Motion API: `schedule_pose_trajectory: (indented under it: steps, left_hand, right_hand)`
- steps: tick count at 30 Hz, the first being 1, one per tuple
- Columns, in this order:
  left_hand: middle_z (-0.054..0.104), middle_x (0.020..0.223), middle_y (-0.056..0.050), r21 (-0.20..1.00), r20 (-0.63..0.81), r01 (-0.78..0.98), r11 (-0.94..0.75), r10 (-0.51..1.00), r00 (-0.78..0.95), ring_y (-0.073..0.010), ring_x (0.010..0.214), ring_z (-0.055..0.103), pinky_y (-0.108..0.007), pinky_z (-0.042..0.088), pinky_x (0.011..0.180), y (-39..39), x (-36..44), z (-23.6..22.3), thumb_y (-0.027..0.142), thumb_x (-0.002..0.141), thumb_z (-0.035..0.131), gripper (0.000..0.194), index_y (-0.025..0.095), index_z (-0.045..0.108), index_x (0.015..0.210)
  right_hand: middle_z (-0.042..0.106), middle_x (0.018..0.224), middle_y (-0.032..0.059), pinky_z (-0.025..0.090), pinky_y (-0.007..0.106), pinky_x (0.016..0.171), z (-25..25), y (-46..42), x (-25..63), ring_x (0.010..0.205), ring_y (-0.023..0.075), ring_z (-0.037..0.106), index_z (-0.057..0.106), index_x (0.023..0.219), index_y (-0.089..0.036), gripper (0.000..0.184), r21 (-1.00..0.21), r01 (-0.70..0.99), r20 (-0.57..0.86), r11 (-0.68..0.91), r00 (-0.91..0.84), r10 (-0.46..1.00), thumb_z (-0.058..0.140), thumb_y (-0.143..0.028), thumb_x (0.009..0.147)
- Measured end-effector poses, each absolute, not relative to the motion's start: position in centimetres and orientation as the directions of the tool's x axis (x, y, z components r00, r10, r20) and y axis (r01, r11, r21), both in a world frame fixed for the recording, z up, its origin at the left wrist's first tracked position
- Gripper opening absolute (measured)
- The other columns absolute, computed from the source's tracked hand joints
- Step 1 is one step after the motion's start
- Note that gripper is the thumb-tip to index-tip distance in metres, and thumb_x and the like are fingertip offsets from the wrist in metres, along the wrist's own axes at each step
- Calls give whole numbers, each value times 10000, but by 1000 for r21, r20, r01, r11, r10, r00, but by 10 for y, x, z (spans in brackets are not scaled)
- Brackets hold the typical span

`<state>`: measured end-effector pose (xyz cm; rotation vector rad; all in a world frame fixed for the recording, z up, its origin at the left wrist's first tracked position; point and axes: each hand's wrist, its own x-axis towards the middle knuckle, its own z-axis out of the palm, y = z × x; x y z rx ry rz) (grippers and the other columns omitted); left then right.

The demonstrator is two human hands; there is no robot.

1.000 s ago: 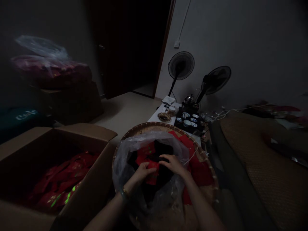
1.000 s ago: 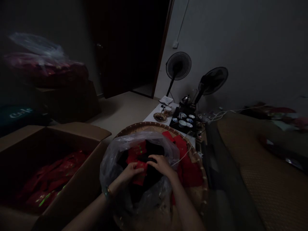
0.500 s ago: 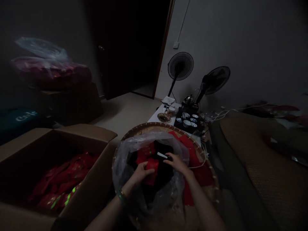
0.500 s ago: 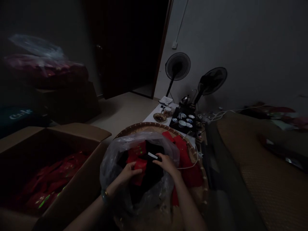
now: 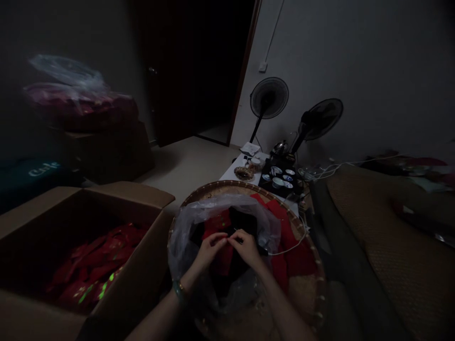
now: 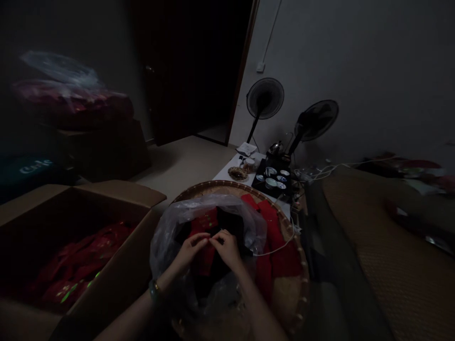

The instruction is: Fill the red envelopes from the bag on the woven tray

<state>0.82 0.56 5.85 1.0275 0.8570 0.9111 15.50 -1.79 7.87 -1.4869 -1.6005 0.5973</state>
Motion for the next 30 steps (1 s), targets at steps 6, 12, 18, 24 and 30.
schedule_pose_trajectory:
  steps: [6,12,18,24,30]
  left_hand:
    - [642,610,-19,955,-185,-182,233,952,245,-130,565,534,-212,383,540,6,5,60,415,641,662,310,114,693,710]
    - [691,731,-61,889,-220,-348,298,944,245,-174,676,603,-255,448,647,7,3,55,479,677,619,412,108,685,843]
    - [690,874,-97,938,-170,-271,214,969,177,-220,816,606,-287,446,723,20,-9,58,500,652,622,457,123,691,901]
    - [620,550,-24,995,-42,100,25,986,164,-155,536,533,-226,369,522,24,-15,53,412,618,670,265,156,671,551]
    - [600,560,-21,997,-82,17,80,991,103,-148,536,503,-228,338,492,26,-19,45,524,673,578,415,121,677,649]
  right_hand:
    - [654,697,41,449,291,641,75,-19,154,680,180,592,661,714,-169,330,-916,395,97,66,60,993,498,-448,776]
    - [637,993,54,495,274,603,47,-34,141,872,201,600,525,1114,-228,469,-993,114,-35,-39,41,999,592,-442,702]
    - [639,889,47,374,182,327,23,-46,131,594,147,579,554,1060,-201,449,-979,98,-175,-176,27,984,651,-348,646]
    - [639,850,34,371,166,308,25,-52,126,493,103,556,553,1072,-184,543,-972,-39,-230,-234,-74,970,707,-377,589]
    - [602,526,-7,372,170,332,24,-58,137,403,101,529,593,857,-133,446,-956,-80,-279,-281,-44,959,677,-487,597]
